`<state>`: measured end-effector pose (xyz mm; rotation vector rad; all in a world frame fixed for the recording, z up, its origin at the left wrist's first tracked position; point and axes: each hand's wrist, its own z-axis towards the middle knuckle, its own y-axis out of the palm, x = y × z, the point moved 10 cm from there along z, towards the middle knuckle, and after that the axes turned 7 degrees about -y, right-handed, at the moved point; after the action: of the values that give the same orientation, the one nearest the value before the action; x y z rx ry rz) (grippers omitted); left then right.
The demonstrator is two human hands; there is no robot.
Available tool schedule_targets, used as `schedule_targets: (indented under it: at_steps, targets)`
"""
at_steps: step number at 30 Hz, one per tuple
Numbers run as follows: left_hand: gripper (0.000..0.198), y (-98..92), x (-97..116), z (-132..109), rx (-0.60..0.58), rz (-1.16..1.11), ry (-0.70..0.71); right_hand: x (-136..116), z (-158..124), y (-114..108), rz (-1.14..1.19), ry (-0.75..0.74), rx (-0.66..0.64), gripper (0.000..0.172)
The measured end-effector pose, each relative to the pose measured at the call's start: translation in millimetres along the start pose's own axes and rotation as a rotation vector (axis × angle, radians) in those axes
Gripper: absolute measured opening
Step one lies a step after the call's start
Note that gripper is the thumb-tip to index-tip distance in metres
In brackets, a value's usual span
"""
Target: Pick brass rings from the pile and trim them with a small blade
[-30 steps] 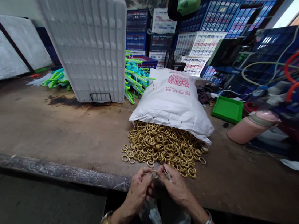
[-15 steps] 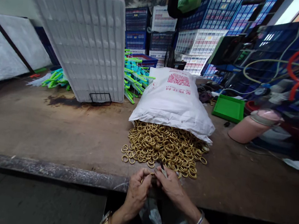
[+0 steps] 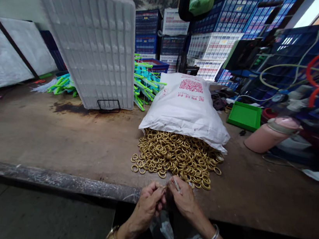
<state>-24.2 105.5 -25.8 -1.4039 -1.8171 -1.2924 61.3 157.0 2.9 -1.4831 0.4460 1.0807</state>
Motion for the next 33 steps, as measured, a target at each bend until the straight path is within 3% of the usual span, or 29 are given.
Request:
schedule_targets:
  at_steps: [4, 9, 18, 21, 27, 33]
  targets:
    - [0.035, -0.6, 5.8, -1.7, 0.037, -0.012, 0.012, -4.6, -7.6, 6.0, -0.195, -0.055, -0.090, 0.013]
    - [0.038, 0.1, 13.5, -3.4, 0.055, -0.011, 0.037, -10.1, -15.4, 18.9, -0.333, -0.115, -0.178, 0.032]
    - [0.034, -7.4, 12.0, -5.0, 0.077, 0.071, 0.108, -10.8, -14.7, 23.6, -0.451, -0.124, -0.218, 0.034]
    - [0.033, -3.7, 2.7, -10.4, 0.040, 0.038, 0.048, -5.8, -13.9, 16.2, -0.513, -0.087, -0.178, 0.031]
    - [0.032, 30.9, -13.8, -27.4, -0.212, -0.122, -0.089, 14.1, -12.6, -20.6, -0.541, -0.003, -0.007, 0.028]
    - [0.033, 30.6, -13.9, -21.3, -0.162, -0.192, -0.119, 22.2, -13.0, -25.9, -0.440, -0.002, 0.195, 0.013]
